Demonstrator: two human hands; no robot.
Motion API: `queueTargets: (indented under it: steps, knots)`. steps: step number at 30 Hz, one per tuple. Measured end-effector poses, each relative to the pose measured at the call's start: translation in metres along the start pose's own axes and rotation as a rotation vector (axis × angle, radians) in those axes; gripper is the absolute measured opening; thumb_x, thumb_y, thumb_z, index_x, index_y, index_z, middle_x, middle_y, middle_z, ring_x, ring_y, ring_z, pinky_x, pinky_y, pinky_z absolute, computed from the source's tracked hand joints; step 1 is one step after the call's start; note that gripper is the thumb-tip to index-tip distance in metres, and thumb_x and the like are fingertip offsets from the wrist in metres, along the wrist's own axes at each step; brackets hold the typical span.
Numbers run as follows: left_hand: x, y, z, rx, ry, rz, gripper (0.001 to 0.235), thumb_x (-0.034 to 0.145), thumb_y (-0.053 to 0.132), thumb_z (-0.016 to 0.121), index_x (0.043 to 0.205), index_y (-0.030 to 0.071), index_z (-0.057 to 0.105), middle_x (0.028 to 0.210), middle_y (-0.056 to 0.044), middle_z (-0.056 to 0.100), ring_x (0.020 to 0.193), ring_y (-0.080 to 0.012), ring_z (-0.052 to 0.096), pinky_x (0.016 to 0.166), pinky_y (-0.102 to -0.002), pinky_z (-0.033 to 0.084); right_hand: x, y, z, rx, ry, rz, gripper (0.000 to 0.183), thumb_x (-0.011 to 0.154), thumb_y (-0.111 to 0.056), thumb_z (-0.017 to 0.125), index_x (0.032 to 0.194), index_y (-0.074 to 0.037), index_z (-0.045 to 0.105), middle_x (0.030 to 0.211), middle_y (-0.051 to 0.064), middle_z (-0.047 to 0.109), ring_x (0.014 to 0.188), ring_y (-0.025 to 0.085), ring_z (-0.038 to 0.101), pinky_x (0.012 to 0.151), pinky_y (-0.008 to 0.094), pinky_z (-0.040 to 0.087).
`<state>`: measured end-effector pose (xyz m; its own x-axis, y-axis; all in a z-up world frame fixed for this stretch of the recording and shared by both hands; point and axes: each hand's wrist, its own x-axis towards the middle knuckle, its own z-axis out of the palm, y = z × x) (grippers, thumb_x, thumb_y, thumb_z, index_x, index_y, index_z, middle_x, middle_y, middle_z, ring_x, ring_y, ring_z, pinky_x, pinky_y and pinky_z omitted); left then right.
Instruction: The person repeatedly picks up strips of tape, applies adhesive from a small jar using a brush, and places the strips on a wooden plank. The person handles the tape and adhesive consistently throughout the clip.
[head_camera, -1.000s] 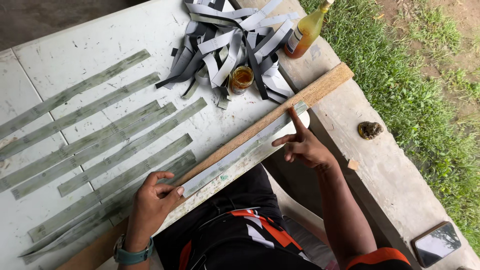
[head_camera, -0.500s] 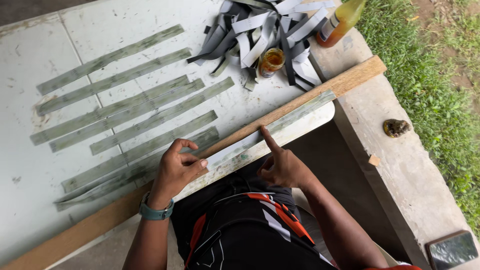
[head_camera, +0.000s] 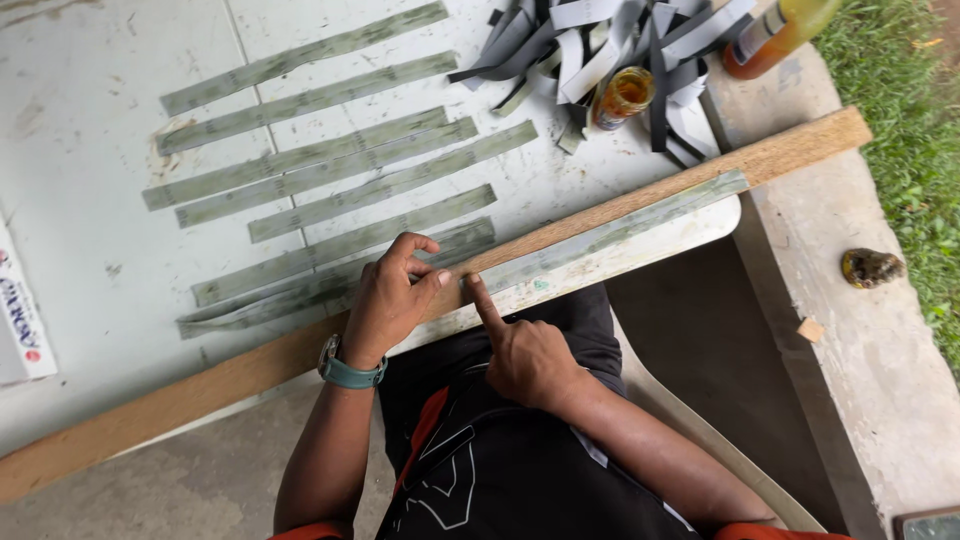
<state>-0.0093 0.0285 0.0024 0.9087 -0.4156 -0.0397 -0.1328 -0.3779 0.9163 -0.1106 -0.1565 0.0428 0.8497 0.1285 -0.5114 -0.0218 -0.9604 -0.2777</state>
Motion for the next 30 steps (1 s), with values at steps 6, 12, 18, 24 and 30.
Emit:
queueTargets:
  steps: [6,12,18,24,30]
  knots:
    - [-0.009,0.002,0.001,-0.023,0.037,-0.034,0.035,0.088,0.022,0.079,0.115,0.005,0.065,0.095,-0.013,0.079,0.082,-0.0229,0.08,0.065,-0.035,0.062,-0.018,0.053,-0.03,0.328,0.264,-0.024,0.093,0.076,-0.021,0.067,0.159,-0.019,0.024,0.068,0.01,0.073,0.05,0.026,0.07,0.051,0.041,0.059]
    - [-0.013,0.013,0.026,0.193,0.11,0.036,0.047,0.076,0.022,0.088,0.114,0.004,0.067,0.101,-0.012,0.078,0.079,-0.028,0.076,0.072,-0.04,0.059,-0.019,0.099,-0.031,-0.332,0.231,0.256,0.093,0.084,-0.025,0.06,0.165,-0.028,0.015,0.062,0.01,0.067,0.049,0.026,0.064,0.046,0.042,0.054]
    - [-0.011,0.016,0.021,0.215,0.097,0.043,0.046,0.077,0.022,0.088,0.114,0.004,0.068,0.104,-0.013,0.076,0.082,-0.0287,0.075,0.074,-0.04,0.058,-0.012,0.131,-0.014,-0.397,0.239,0.233,0.082,0.092,-0.024,0.055,0.163,-0.031,0.017,0.071,0.01,0.069,0.048,0.026,0.064,0.039,0.042,0.052]
    - [-0.013,0.021,0.021,0.186,0.059,-0.06,0.047,0.076,0.021,0.087,0.116,0.005,0.068,0.104,-0.012,0.076,0.073,-0.0263,0.075,0.068,-0.039,0.059,-0.013,0.125,-0.022,-0.369,0.312,0.132,0.082,0.087,-0.023,0.058,0.161,-0.029,0.024,0.064,0.012,0.066,0.048,0.028,0.064,0.042,0.044,0.051]
    - [-0.013,0.018,0.021,0.163,0.064,-0.026,0.049,0.077,0.02,0.086,0.119,0.004,0.066,0.105,-0.011,0.076,0.069,-0.0237,0.074,0.065,-0.037,0.059,-0.012,0.119,-0.027,-0.143,0.285,0.233,0.086,0.081,-0.02,0.058,0.161,-0.022,0.027,0.051,0.013,0.062,0.043,0.03,0.062,0.042,0.046,0.05]
